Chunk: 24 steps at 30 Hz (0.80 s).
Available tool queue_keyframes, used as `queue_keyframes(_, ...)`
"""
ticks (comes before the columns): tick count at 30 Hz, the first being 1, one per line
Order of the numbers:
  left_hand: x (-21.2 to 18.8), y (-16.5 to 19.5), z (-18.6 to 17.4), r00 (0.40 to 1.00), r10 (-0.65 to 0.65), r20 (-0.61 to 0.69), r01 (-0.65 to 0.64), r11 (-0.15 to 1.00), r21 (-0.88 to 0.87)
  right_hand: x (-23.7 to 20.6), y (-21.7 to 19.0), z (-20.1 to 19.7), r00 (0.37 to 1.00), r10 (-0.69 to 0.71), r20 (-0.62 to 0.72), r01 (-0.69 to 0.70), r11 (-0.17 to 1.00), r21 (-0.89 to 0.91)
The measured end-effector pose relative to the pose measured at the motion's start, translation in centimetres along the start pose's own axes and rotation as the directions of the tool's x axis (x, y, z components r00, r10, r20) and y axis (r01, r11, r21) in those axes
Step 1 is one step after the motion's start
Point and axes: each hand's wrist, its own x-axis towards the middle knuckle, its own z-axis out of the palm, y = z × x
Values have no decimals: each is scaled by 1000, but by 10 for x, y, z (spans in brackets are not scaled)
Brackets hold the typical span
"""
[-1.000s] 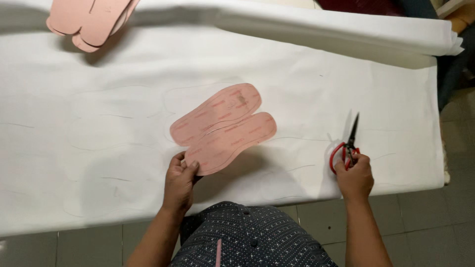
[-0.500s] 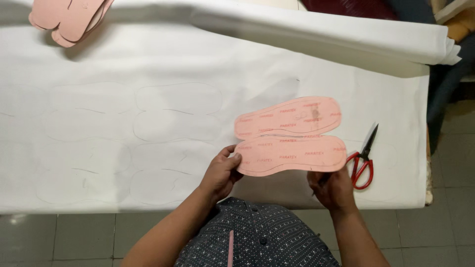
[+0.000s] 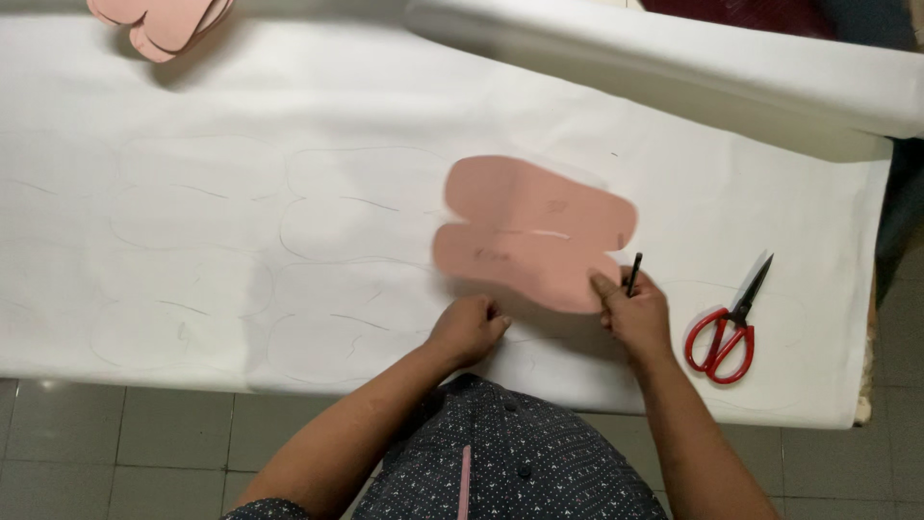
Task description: The person places pink sandal-shaped paper patterns on a roll of white material and traces around them with a pen, drawing outlines on the material. They reposition the patterns one at a time across the table, smoothing the material flat and tracing multiple outlines in rows.
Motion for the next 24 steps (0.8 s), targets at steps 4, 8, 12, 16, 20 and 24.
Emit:
queue_keyframes(4, -14, -3, -25, 964, 42, -263, -14, 994, 105, 27, -15, -14, 986, -144, -81, 120, 962, -246)
queue_keyframes(8, -1, -12, -56, 738, 333, -586, -163, 932, 325, 36, -18, -12, 977, -204, -57, 193, 969, -151)
queue_keyframes(12, 8, -27, -62, 748, 329, -576, -226, 943, 244, 35, -13, -13, 977, -199, -75, 185, 969, -162)
queue_keyframes(16, 11, -35, -55, 730, 308, -610, -223, 951, 213, 31, -7, -15, 962, -262, -72, 234, 935, -267)
queue_keyframes(20, 12, -37, -53, 712, 320, -625, -235, 947, 217, 32, -5, -12, 960, -266, -91, 225, 920, -321)
queue_keyframes(24, 12, -37, -54, 707, 315, -634, -230, 949, 215, 36, -4, -11, 952, -285, -109, 224, 894, -389)
